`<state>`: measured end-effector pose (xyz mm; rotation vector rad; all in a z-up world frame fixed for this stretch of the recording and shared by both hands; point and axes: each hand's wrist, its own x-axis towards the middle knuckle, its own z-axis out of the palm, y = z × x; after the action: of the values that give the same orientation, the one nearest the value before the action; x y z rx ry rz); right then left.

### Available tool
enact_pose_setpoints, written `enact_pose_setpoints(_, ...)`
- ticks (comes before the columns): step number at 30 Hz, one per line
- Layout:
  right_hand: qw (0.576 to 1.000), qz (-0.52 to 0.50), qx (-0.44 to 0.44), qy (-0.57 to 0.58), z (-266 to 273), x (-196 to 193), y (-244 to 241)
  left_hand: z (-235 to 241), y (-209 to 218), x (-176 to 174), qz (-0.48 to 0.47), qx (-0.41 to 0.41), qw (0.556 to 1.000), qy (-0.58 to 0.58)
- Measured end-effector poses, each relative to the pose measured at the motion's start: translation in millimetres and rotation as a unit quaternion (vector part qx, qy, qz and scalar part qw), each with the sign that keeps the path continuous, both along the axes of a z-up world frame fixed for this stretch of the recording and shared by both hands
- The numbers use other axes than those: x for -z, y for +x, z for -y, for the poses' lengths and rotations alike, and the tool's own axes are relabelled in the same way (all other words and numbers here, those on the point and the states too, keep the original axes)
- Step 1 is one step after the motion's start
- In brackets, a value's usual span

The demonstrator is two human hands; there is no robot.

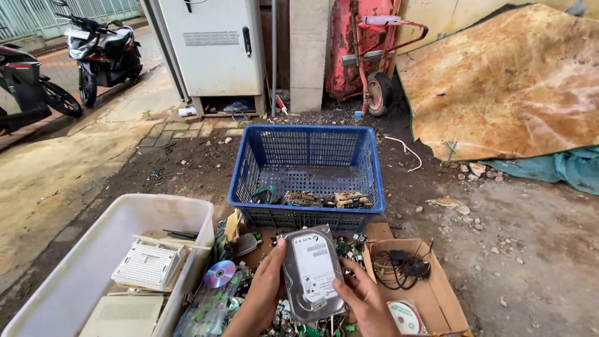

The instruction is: The person sorts through a pile of electronic waste, picking up various items such as circuit boards, routers, and hard drives. They inspect each item briefly and place them into either a white bin or a blue crate.

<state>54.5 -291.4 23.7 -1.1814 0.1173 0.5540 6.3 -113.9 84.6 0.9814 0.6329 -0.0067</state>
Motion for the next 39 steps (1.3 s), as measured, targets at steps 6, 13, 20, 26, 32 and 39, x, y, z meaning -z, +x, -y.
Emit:
enact_pose_setpoints(6,0.998,-0.005,-0.03,-0.05,-3.4,7.0,1.2,-7.5,5.9,12.1,-0.009,0.015,1.0,-0.003)
enact_pose_setpoints(13,0.996,-0.086,-0.023,0.008,-5.1,6.3,5.4,-6.9,7.4,18.3,0.013,0.005,0.999,-0.033)
enact_pose_setpoints(20,0.997,-0.076,-0.001,0.021,-12.8,-3.7,7.7,-20.2,17.4,41.7,0.043,0.003,0.998,-0.049)
enact_pose_setpoints(26,0.998,-0.038,0.038,0.043,-21.5,0.2,15.3,-21.9,3.1,10.9,0.027,0.057,0.998,0.008)
enact_pose_setpoints(32,0.998,0.019,0.038,0.046,-28.1,18.7,51.0,-45.6,2.4,37.4,-0.005,0.055,0.998,0.024)
enact_pose_setpoints(39,0.997,0.01,0.056,0.06,-39.2,35.5,78.9,-79.5,0.1,61.3,-0.014,0.021,0.999,0.033)
